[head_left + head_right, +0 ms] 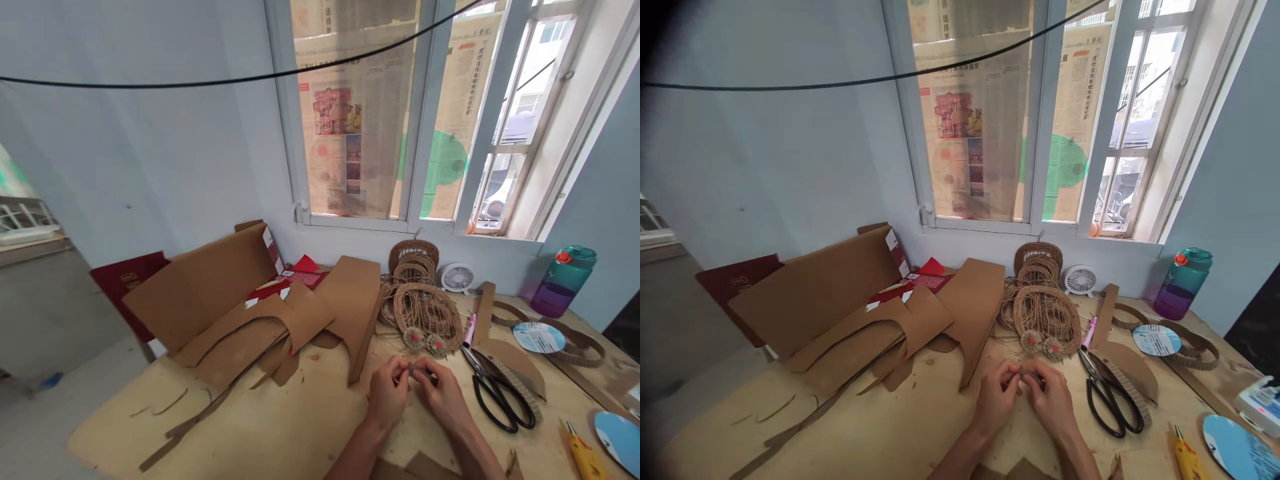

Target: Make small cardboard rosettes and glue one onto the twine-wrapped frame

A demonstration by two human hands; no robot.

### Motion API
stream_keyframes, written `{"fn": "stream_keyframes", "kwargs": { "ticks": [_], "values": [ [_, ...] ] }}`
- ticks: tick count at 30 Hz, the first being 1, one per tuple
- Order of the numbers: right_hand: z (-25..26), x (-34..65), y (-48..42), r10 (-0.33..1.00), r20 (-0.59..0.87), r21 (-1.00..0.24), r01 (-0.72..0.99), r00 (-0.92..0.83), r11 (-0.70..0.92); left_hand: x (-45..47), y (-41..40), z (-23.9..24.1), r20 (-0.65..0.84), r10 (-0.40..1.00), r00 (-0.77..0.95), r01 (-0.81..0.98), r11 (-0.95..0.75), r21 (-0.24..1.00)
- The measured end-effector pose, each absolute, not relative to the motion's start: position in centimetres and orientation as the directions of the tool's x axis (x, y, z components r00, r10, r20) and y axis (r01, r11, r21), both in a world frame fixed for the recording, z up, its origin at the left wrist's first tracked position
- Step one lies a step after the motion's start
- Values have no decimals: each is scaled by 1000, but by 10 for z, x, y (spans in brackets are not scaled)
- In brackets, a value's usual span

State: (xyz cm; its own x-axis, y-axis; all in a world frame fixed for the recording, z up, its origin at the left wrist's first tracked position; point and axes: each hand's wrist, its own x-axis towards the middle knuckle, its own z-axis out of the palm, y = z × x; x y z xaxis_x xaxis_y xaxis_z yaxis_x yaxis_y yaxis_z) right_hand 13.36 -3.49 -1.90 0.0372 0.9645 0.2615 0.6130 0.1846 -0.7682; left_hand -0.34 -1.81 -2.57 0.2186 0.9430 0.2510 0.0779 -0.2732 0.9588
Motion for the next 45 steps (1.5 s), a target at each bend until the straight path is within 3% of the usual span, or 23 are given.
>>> {"fn": "stream_keyframes", "kwargs": {
  "ticks": [10,45],
  "values": [
    [-27,119,-30,931,334,-701,699,146,142,-5,-8,-27,276,951,138,173,-298,939],
    [-35,125,-30,924,360,-642,753,130,144,-1,-11,-34,273,951,148,194,-298,935]
  ]
}}
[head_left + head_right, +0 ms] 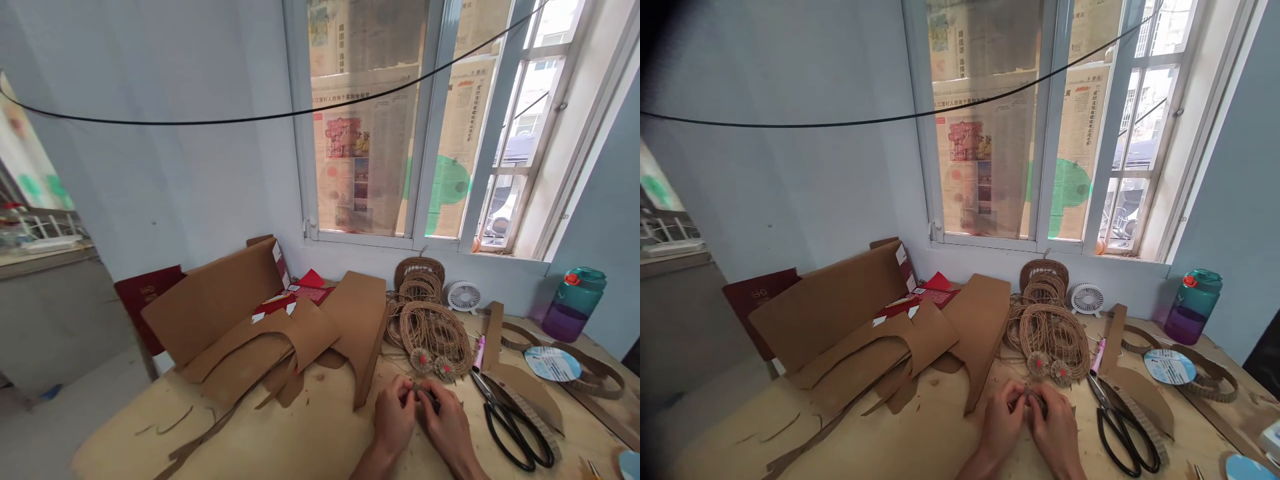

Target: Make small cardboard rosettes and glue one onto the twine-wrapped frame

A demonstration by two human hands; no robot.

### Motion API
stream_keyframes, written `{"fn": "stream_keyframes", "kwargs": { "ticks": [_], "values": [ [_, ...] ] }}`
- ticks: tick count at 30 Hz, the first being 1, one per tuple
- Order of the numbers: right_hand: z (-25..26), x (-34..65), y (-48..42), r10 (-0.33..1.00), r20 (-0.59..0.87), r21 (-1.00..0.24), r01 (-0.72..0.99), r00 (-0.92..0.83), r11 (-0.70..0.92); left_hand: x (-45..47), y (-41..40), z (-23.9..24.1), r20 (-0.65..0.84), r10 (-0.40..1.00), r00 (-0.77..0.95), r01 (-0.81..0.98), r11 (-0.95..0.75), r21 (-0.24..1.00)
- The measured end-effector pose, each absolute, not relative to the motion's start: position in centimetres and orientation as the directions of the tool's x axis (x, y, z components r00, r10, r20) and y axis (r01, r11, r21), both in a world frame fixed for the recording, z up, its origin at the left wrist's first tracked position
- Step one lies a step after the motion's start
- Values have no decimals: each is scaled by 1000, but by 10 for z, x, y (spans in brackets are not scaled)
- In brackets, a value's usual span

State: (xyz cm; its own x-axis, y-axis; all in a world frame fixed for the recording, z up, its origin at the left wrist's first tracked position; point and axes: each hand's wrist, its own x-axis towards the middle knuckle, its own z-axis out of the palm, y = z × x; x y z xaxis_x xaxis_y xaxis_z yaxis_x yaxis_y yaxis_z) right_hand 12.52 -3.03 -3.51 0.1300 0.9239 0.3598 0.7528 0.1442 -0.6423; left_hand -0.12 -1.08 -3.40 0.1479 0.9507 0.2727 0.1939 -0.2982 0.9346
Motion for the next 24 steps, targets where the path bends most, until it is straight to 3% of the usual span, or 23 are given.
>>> {"fn": "stream_keyframes", "kwargs": {
  "ticks": [24],
  "values": [
    [-32,124,-36,930,327,-617,784,168,75,-1,-14,-29,275,937,214,174,-314,934]
  ]
}}
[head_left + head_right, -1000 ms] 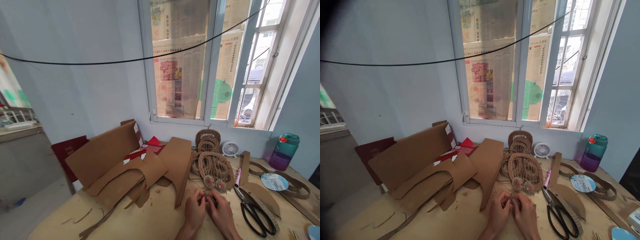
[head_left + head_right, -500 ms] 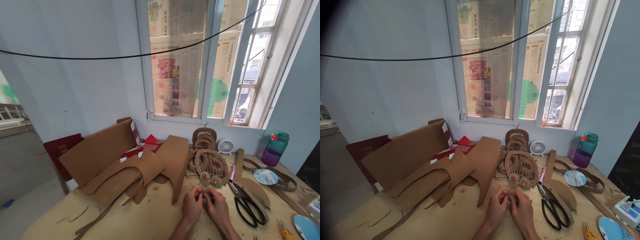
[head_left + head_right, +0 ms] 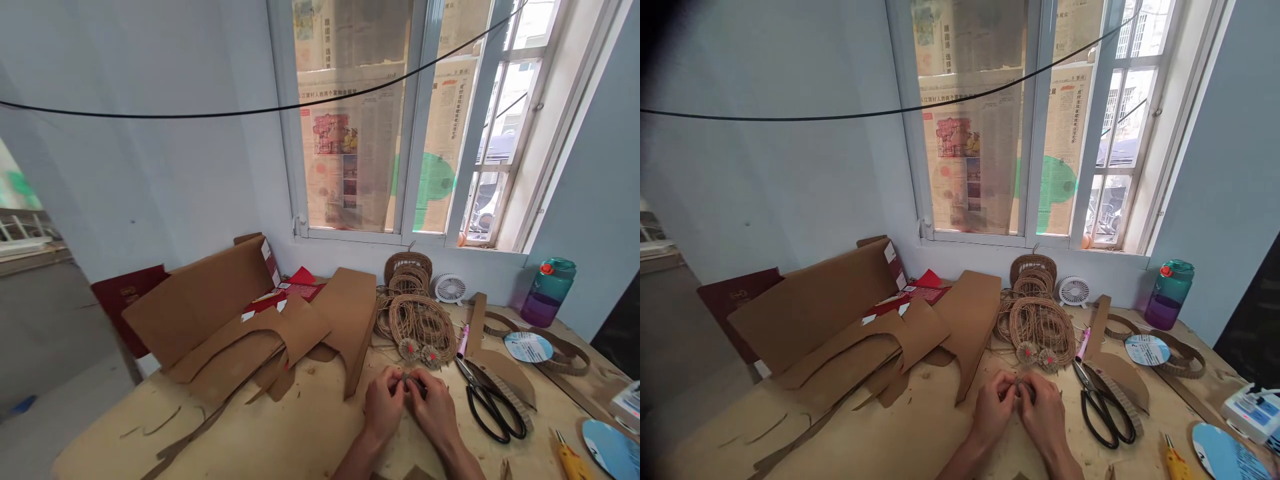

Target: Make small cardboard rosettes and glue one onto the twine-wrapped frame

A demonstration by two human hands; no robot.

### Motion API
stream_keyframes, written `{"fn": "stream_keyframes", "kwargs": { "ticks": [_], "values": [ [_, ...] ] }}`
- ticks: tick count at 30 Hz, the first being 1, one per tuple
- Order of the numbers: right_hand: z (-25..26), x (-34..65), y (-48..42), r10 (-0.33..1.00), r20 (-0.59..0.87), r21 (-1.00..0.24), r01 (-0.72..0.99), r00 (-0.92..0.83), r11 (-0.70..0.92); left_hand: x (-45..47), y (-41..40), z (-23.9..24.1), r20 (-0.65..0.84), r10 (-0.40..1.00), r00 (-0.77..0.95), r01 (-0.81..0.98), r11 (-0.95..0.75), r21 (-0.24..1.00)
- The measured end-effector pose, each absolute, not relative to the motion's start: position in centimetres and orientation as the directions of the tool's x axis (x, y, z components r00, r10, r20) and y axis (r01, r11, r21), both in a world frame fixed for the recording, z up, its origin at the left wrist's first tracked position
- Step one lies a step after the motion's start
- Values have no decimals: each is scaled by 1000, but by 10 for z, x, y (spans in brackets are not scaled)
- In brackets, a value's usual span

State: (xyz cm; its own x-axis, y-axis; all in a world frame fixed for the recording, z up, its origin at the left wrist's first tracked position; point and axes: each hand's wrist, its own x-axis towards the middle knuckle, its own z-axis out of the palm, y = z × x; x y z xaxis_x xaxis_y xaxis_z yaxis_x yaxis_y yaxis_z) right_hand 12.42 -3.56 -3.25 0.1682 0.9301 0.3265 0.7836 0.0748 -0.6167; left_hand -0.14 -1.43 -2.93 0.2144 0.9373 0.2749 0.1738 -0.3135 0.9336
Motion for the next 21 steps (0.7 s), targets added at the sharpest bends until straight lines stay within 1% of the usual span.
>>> {"fn": "stream_keyframes", "kwargs": {
  "ticks": [6,11,16,21],
  "values": [
    [-34,127,-34,932,332,-606,790,144,94,0,-11,-36,260,947,190,214,-299,930],
    [-36,130,-34,935,325,-611,786,140,95,2,-9,-39,244,947,208,228,-290,930],
    [-36,132,-37,932,334,-619,778,141,104,2,-12,-36,244,942,231,224,-296,929],
    [-35,132,-38,938,331,-632,762,101,141,0,-14,-32,260,940,219,232,-309,922]
  ]
}}
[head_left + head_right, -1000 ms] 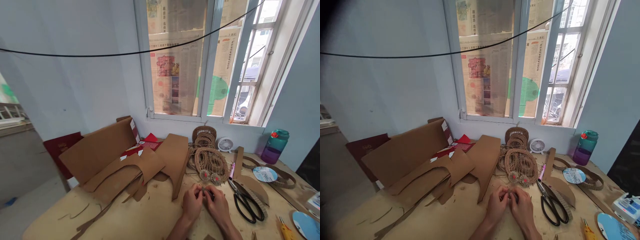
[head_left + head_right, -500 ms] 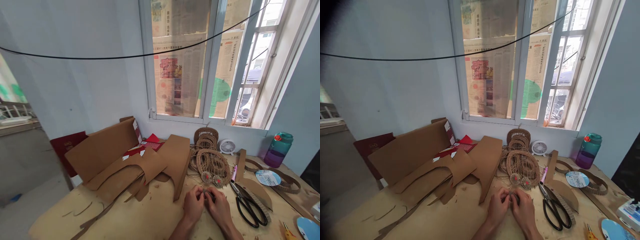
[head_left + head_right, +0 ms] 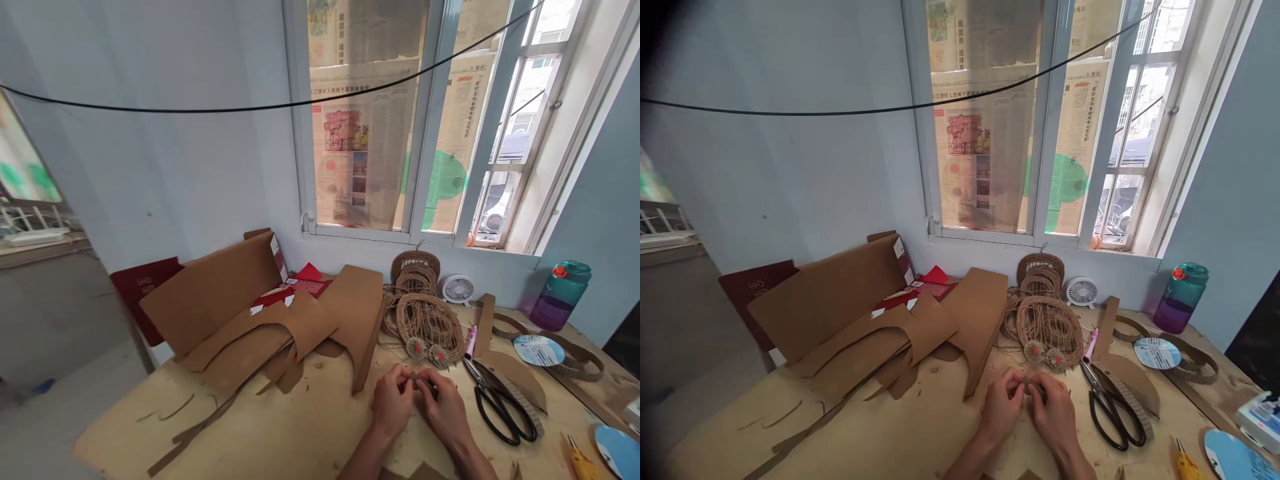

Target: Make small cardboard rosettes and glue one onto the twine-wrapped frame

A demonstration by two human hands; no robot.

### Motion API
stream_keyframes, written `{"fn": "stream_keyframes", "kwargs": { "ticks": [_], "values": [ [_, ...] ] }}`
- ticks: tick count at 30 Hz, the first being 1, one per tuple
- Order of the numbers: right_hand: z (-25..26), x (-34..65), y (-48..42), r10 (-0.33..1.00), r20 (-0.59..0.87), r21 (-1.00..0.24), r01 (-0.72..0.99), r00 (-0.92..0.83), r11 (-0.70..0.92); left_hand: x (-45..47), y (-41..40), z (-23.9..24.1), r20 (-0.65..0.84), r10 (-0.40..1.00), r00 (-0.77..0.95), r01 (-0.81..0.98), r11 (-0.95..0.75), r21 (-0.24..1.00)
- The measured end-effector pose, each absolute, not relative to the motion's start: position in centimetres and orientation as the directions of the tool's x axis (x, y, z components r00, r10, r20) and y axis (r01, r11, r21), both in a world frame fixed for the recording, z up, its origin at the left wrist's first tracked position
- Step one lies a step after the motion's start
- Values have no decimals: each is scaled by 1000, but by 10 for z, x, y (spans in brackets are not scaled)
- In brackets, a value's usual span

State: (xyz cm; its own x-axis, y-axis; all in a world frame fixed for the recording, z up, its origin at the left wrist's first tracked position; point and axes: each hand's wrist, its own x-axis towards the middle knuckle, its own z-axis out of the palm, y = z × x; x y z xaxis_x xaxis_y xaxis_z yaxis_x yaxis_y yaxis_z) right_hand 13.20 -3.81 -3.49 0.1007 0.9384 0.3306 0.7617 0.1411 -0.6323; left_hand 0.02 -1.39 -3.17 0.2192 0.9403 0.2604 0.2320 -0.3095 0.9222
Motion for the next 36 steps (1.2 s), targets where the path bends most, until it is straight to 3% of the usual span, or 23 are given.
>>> {"fn": "stream_keyframes", "kwargs": {
  "ticks": [13,36],
  "values": [
    [-35,129,-37,950,305,-649,746,71,153,-3,-16,-33,242,945,221,309,-303,901],
    [-25,126,-36,937,339,-607,780,81,152,-2,-11,-32,261,945,199,261,-308,915]
  ]
}}
